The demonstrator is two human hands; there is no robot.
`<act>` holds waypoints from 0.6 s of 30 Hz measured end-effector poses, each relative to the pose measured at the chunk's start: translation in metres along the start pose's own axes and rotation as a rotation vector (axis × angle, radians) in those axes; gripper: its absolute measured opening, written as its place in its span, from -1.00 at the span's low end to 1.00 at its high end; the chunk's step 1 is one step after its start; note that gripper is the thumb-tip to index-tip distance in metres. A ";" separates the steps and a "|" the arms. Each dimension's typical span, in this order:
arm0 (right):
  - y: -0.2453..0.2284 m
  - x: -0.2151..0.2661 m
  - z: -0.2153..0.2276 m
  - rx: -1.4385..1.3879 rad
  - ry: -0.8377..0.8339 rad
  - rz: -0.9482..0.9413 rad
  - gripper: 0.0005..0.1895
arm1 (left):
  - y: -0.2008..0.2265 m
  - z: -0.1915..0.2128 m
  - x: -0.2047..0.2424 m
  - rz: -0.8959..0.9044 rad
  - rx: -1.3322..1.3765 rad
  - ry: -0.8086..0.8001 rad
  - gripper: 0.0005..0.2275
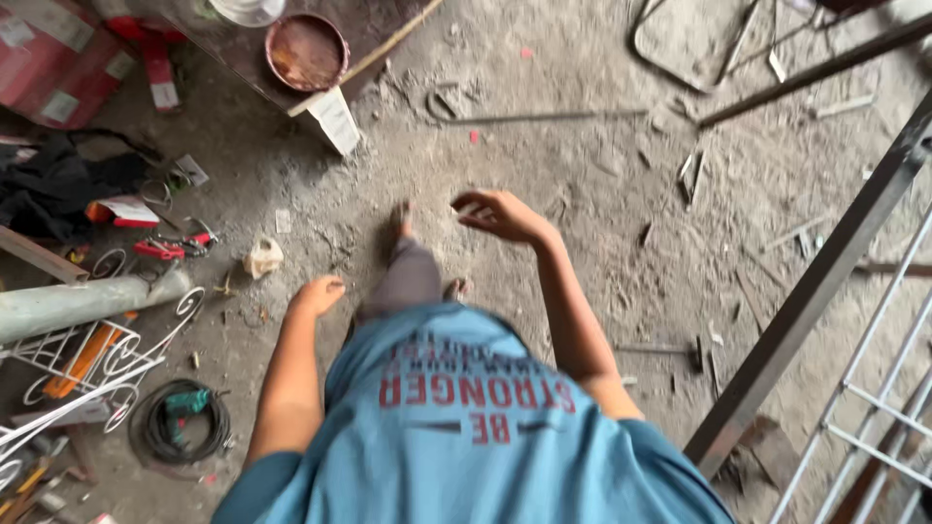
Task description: The person retrieves a paint roller from a bucket and paints a stack of metal frames with white paint. They repeatedly roll the roller over the bars, repositioning the stack and reloading the roller from the bucket as needed.
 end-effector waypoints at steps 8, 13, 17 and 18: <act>0.118 -0.056 0.046 0.254 0.347 -0.340 -0.67 | 0.000 0.107 -0.116 0.196 -0.219 -0.117 -0.65; 0.198 0.061 0.026 -0.360 0.185 -1.081 -0.57 | 0.058 0.180 -0.213 0.048 -0.277 -0.039 -0.67; 0.170 0.100 0.056 -0.055 0.501 -0.989 -0.45 | 0.157 0.174 -0.303 -0.224 -0.193 -0.186 -0.61; 0.169 0.108 0.057 -0.088 0.522 -1.045 -0.45 | 0.187 0.163 -0.325 -0.273 -0.156 -0.257 -0.58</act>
Point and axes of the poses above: each hand's wrist, its own x-axis away from the middle knuckle, its own z-axis out of the back of the hand, y = z × x, the point moved 9 cm from there along -x, towards the middle knuckle, and after that the axes turned 1 degree about x, right-handed, at the moved point
